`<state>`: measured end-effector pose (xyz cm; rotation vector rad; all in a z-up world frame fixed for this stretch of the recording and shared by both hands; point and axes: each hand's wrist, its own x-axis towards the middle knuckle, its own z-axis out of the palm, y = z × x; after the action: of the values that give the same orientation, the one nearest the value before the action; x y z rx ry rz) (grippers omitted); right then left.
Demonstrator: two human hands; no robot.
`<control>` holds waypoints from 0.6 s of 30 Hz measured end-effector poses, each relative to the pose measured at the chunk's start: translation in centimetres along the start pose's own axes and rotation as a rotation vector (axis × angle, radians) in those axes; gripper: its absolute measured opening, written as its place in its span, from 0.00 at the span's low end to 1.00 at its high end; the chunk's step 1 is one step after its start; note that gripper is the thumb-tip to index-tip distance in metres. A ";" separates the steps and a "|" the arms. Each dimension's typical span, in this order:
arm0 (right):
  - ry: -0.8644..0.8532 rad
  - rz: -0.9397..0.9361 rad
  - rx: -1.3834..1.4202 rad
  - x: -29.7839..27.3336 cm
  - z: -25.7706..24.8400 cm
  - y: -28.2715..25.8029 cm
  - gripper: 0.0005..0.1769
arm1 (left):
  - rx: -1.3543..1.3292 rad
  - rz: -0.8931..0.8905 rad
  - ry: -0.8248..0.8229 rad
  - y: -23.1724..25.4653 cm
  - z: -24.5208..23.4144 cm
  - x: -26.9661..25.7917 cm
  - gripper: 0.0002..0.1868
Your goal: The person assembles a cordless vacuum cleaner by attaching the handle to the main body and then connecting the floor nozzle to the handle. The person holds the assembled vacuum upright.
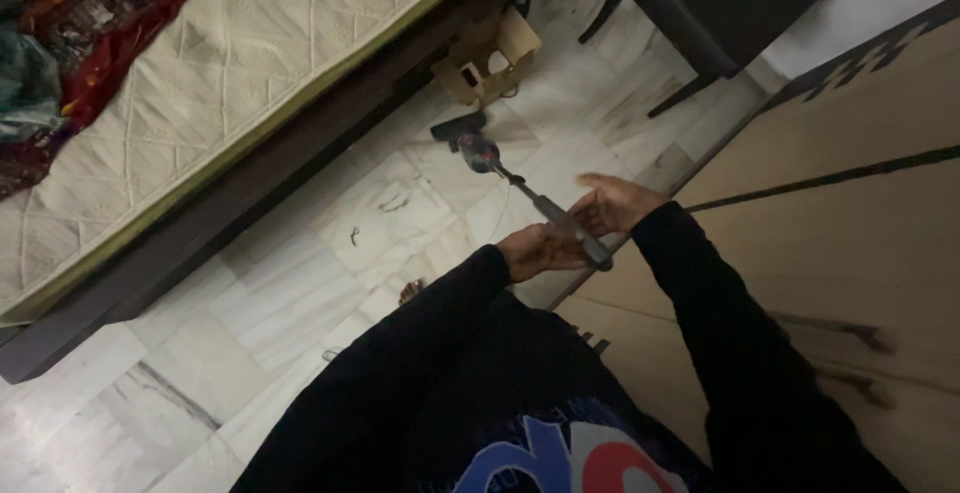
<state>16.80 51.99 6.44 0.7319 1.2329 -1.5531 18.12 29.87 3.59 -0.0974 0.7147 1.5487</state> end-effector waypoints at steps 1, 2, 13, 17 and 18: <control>0.064 0.007 -0.035 -0.2 0.5 0.0 0.42 | -0.013 -0.002 -0.003 -0.4 -0.3 0.3 0.30; 0.129 0.016 -0.071 -0.6 1.1 0.1 0.38 | -0.027 -0.003 -0.006 -0.9 -0.4 0.5 0.28; 0.318 0.094 -0.627 -2.8 3.6 -1.7 0.25 | -0.157 -0.001 -0.023 -4.0 0.9 1.0 0.22; 0.211 0.153 -0.596 -3.1 2.1 -2.1 0.27 | -0.141 -0.013 0.020 -3.5 4.0 0.0 0.20; 0.111 0.149 -0.498 -3.3 1.5 -2.0 0.27 | -0.101 -0.016 0.055 -3.3 4.7 -0.3 0.20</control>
<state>16.26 51.66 10.54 0.5698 1.5328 -1.0322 22.88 31.70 6.19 -0.2212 0.6769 1.5718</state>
